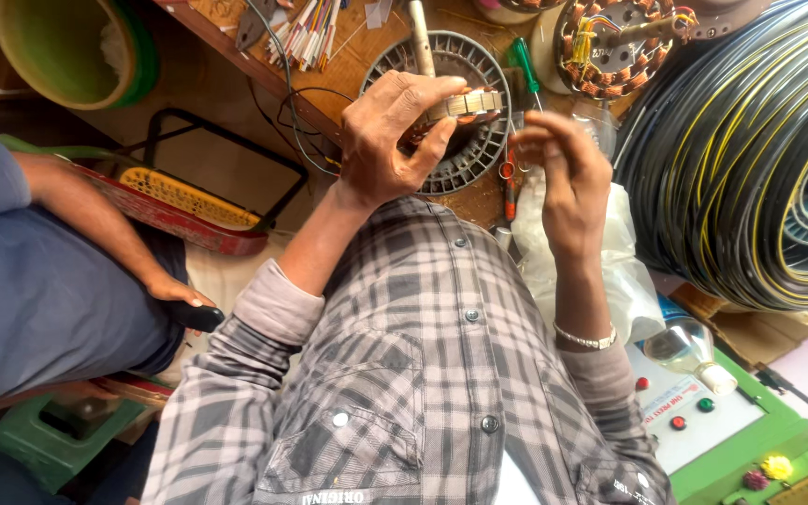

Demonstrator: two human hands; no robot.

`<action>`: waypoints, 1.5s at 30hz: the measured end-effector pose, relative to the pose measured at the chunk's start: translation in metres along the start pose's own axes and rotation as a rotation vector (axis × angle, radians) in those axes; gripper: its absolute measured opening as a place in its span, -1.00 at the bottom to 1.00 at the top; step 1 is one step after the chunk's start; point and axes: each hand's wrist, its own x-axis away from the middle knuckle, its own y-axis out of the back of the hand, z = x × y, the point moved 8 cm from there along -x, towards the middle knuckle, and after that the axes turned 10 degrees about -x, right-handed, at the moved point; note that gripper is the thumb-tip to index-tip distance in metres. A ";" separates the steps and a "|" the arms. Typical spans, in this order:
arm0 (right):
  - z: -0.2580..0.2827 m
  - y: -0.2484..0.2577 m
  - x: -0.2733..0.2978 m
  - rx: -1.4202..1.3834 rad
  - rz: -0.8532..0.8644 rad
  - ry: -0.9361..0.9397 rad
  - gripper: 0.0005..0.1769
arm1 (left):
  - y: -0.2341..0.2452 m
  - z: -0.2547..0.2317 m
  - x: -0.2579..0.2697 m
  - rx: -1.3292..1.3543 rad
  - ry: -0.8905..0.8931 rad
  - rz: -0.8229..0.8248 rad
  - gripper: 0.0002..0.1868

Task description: The person uses a screwdriver to adjust a motor stator and repeatedly cuts and applies small white insulating pieces to the copper windings. The person works at a cluttered workbench with various tools and electrical parts visible.

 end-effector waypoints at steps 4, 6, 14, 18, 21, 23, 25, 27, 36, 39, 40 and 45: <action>-0.035 0.014 0.019 -0.020 -0.055 -0.098 -0.72 | -0.004 0.005 -0.001 0.054 0.020 0.002 -0.72; -0.049 0.015 0.027 -0.066 -0.067 -0.136 -0.72 | -0.008 0.009 0.002 0.079 0.025 0.008 -0.74; -0.035 0.011 0.023 -0.079 -0.115 -0.153 -0.67 | 0.000 0.005 0.002 0.252 0.019 0.014 -0.58; -0.051 0.033 0.037 -0.009 -0.171 -0.183 -0.73 | 0.003 0.015 0.011 0.177 0.152 0.050 -0.34; -0.069 0.050 0.039 0.164 -0.171 -0.064 -0.79 | 0.011 0.007 0.012 -0.064 0.055 -0.010 -0.38; -0.071 0.051 0.023 0.439 -0.207 0.103 -0.83 | 0.015 0.001 0.014 -0.181 -0.005 -0.006 -0.43; -0.079 0.050 0.003 0.632 -0.237 0.177 -0.84 | 0.010 -0.002 0.015 -0.169 0.022 0.035 -0.46; -0.090 0.041 -0.022 0.734 -0.268 0.162 -0.84 | 0.006 -0.003 0.012 -0.158 0.051 0.064 -0.47; -0.126 0.014 -0.082 1.067 -0.261 0.303 -0.36 | 0.008 -0.006 0.007 0.032 0.200 0.133 -0.42; -0.137 0.017 -0.082 1.094 -0.218 0.245 -0.42 | 0.007 -0.007 0.002 0.034 0.236 0.171 -0.39; -0.138 0.016 -0.081 1.149 -0.219 0.226 -0.43 | 0.006 -0.010 0.000 0.023 0.240 0.176 -0.39; -0.125 0.007 -0.059 1.341 -0.263 0.327 -0.34 | 0.005 -0.015 -0.006 -0.031 0.221 0.186 -0.48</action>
